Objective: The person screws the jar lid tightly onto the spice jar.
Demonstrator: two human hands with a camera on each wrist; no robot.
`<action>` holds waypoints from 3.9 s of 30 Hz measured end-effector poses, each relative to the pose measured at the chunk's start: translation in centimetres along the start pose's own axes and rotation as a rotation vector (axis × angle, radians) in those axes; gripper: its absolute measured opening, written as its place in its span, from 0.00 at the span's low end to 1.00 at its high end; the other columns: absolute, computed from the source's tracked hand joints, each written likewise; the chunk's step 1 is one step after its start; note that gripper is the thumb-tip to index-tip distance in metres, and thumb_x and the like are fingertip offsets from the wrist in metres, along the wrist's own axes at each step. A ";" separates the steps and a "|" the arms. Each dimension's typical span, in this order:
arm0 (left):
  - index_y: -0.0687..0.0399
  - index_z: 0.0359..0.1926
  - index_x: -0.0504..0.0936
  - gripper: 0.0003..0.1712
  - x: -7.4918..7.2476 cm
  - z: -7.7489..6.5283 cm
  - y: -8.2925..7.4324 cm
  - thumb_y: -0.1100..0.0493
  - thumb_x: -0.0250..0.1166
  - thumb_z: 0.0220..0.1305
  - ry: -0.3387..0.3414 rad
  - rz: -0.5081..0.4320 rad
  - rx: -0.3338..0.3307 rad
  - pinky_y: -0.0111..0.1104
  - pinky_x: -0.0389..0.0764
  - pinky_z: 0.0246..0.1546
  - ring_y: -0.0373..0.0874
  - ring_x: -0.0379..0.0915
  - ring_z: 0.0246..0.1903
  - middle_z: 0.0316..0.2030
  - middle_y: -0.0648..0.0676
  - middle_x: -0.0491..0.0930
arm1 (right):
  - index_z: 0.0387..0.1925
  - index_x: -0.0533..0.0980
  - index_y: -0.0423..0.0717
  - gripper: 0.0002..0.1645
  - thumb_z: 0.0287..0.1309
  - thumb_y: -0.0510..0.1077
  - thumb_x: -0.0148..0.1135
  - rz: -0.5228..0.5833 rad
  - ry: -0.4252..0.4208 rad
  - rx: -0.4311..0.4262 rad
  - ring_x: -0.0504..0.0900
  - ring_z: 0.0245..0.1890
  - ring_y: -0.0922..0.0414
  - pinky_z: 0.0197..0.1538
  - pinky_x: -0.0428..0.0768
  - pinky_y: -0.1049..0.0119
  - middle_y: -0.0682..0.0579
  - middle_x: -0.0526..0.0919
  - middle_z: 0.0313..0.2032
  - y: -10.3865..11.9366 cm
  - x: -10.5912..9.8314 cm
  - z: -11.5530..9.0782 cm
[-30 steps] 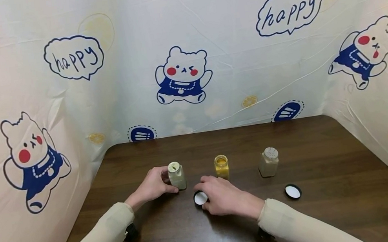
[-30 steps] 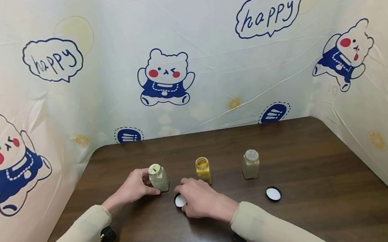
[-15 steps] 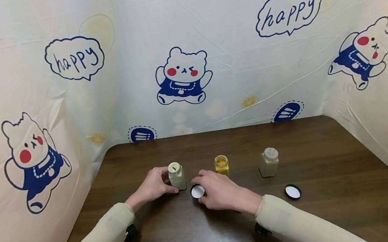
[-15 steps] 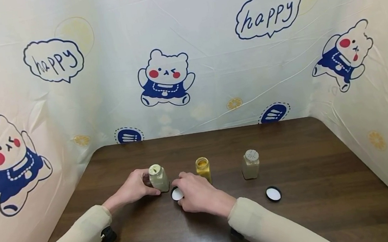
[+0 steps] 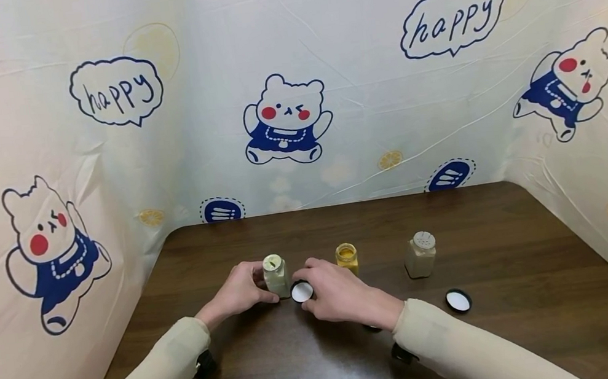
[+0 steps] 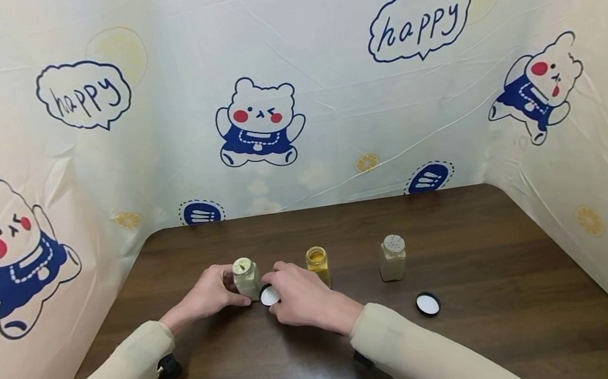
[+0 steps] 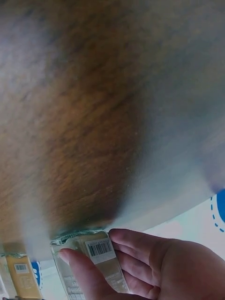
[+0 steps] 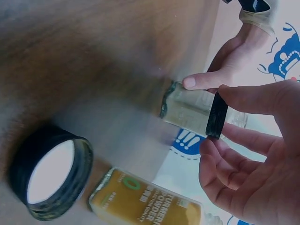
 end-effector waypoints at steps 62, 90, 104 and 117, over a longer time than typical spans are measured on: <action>0.62 0.53 0.87 0.30 0.0 0.1 0.3 0.71 0.85 0.46 0.014 0.040 -0.013 0.41 0.87 0.50 0.47 0.87 0.46 0.45 0.54 0.89 | 0.61 0.83 0.42 0.27 0.64 0.49 0.73 -0.018 -0.050 0.081 0.81 0.44 0.55 0.42 0.83 0.64 0.48 0.82 0.48 0.5 -1.5 2.8; 0.63 0.53 0.87 0.29 0.0 0.2 0.4 0.72 0.84 0.48 0.025 0.026 -0.007 0.40 0.86 0.51 0.48 0.87 0.48 0.46 0.55 0.89 | 0.63 0.82 0.44 0.28 0.65 0.51 0.72 0.009 -0.146 0.065 0.82 0.53 0.52 0.49 0.86 0.57 0.47 0.83 0.54 0.9 -2.3 3.4; 0.61 0.54 0.87 0.29 -0.1 0.2 0.6 0.70 0.84 0.48 0.034 0.017 -0.019 0.37 0.86 0.51 0.47 0.87 0.48 0.47 0.53 0.89 | 0.65 0.80 0.46 0.28 0.66 0.49 0.73 0.079 -0.228 0.012 0.81 0.51 0.54 0.48 0.85 0.58 0.49 0.81 0.54 1.2 -1.9 3.7; 0.60 0.55 0.87 0.30 0.0 0.3 0.6 0.71 0.84 0.49 0.035 0.025 -0.010 0.37 0.86 0.51 0.46 0.87 0.48 0.47 0.53 0.89 | 0.66 0.79 0.45 0.28 0.67 0.45 0.72 0.109 -0.237 -0.026 0.83 0.46 0.54 0.45 0.84 0.62 0.49 0.79 0.56 1.2 -1.5 4.1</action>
Point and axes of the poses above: each hand's wrist, its own z-axis towards the middle knuckle, its own x-axis out of the palm, y = z × x, the point moved 5 cm from there along z, towards the middle knuckle
